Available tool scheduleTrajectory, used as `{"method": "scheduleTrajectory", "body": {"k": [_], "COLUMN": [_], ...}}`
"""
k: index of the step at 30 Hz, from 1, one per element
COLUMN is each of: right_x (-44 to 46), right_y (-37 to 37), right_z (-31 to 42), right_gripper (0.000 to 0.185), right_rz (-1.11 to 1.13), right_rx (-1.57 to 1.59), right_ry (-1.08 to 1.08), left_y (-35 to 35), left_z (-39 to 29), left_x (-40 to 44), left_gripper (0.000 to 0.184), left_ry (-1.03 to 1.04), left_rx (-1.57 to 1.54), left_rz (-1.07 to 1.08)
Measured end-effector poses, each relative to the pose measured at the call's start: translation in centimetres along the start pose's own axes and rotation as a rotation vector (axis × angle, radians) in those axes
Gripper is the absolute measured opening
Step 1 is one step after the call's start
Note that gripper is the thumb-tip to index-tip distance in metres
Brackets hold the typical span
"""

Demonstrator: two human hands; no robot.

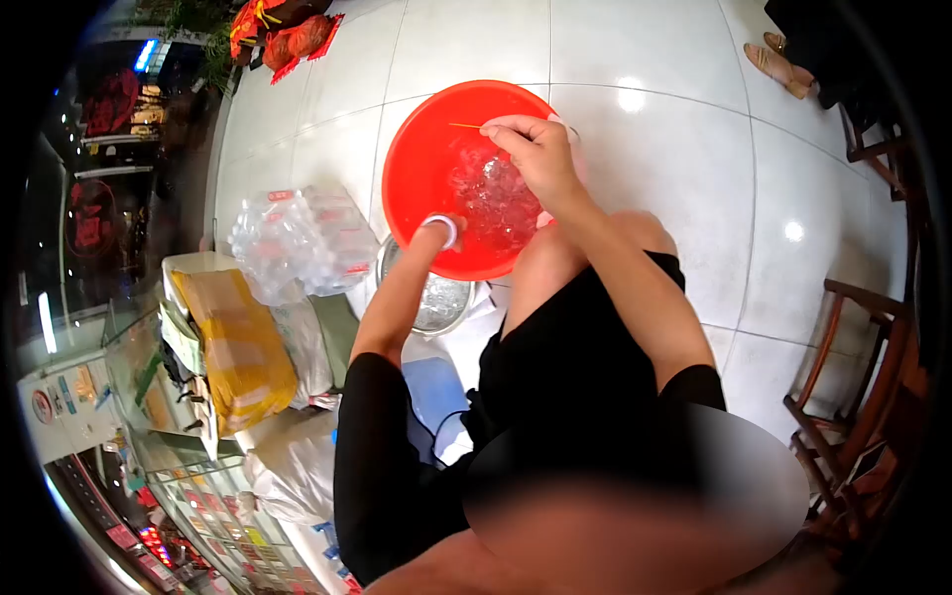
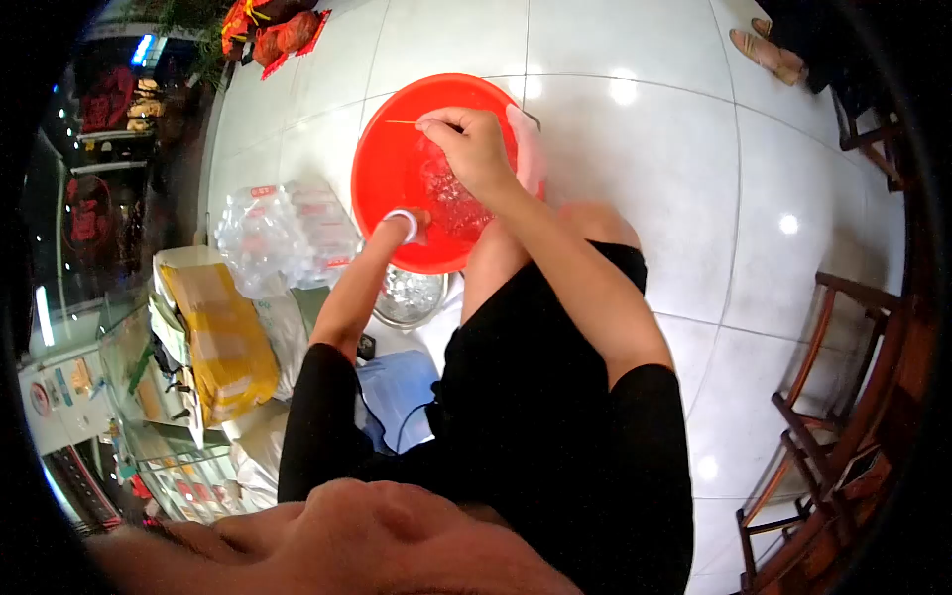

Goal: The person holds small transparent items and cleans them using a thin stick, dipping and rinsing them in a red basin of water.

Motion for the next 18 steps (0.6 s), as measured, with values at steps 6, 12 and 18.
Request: {"method": "scheduleTrajectory", "body": {"k": [6, 12, 18], "right_x": [0.3, 0.5, -0.1], "right_y": [-0.7, -0.2, -0.8], "right_z": [1.3, 0.5, 0.5], "right_gripper": [0.016, 0.014, 0.015], "right_rz": [-0.022, -0.03, -0.04], "right_rx": [-0.027, 0.008, -0.07], "right_ry": [-0.062, 0.024, -0.007], "left_y": [-13.0, -7.4, -10.6], "left_z": [-1.2, -1.7, -3.0], "left_x": [-8.5, -1.9, -6.3], "left_gripper": [0.029, 0.023, 0.028], "left_ry": [0.395, 0.596, 0.402], "left_rx": [-0.826, -1.772, -1.235], "left_rz": [-0.529, -0.155, -0.411]}}
Point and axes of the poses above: each hand's wrist, its own x-axis towards the middle knuckle, its own y-axis out of the palm, z = x × y, the point moved 8 cm from there along x, towards the middle knuckle
